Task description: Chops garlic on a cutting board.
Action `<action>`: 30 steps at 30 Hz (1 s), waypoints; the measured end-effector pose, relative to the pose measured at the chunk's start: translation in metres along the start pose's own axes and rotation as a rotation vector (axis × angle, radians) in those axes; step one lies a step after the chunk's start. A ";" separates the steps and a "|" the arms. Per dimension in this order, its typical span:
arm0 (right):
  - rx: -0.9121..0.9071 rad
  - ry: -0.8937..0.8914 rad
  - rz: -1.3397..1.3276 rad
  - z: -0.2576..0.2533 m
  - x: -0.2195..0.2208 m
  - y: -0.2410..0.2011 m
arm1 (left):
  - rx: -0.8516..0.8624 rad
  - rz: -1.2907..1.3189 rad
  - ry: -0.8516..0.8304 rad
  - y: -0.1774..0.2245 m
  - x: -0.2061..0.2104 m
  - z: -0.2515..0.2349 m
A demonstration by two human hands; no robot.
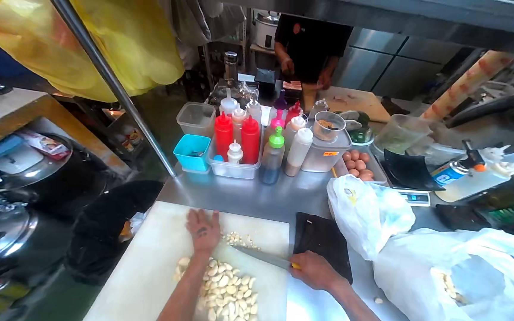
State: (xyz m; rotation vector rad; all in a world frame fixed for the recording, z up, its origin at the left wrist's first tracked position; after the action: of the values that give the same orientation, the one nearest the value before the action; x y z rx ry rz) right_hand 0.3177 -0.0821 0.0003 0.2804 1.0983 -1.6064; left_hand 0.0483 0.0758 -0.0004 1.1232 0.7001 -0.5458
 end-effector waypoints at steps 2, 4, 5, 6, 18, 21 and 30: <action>0.010 0.002 0.025 -0.013 -0.009 -0.006 | 0.061 0.046 0.042 -0.009 0.026 -0.014; 0.003 0.007 0.020 -0.017 -0.013 -0.006 | 0.137 0.046 -0.011 -0.010 0.038 -0.008; -0.003 0.006 0.005 -0.016 -0.014 -0.005 | 0.180 0.042 -0.045 -0.011 0.041 -0.003; -0.014 0.013 -0.019 -0.013 -0.014 -0.001 | 0.216 0.046 -0.075 -0.011 0.043 0.003; 0.387 0.233 0.088 0.041 -0.002 -0.051 | 0.251 -0.100 -0.003 0.029 0.047 0.084; 0.358 0.327 0.116 0.049 0.002 -0.055 | 0.197 -0.128 0.005 0.016 0.060 0.079; 0.349 0.462 -0.021 0.110 0.009 -0.007 | 0.101 -0.211 0.041 -0.008 0.057 0.061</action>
State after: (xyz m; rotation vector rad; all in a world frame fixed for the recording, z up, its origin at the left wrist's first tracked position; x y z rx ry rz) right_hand 0.3472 -0.1722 0.0574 0.9093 1.1551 -1.7987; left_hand 0.0943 0.0130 -0.0313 1.1641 0.8402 -0.7462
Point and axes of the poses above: each hand's wrist, its own z-axis away from the middle knuckle, its own x-axis out of the palm, y = z × x, the point moved 6 cm from there along -z, towards the middle knuckle, and after that the axes turned 12 degrees about -x, right-handed, at the moved point
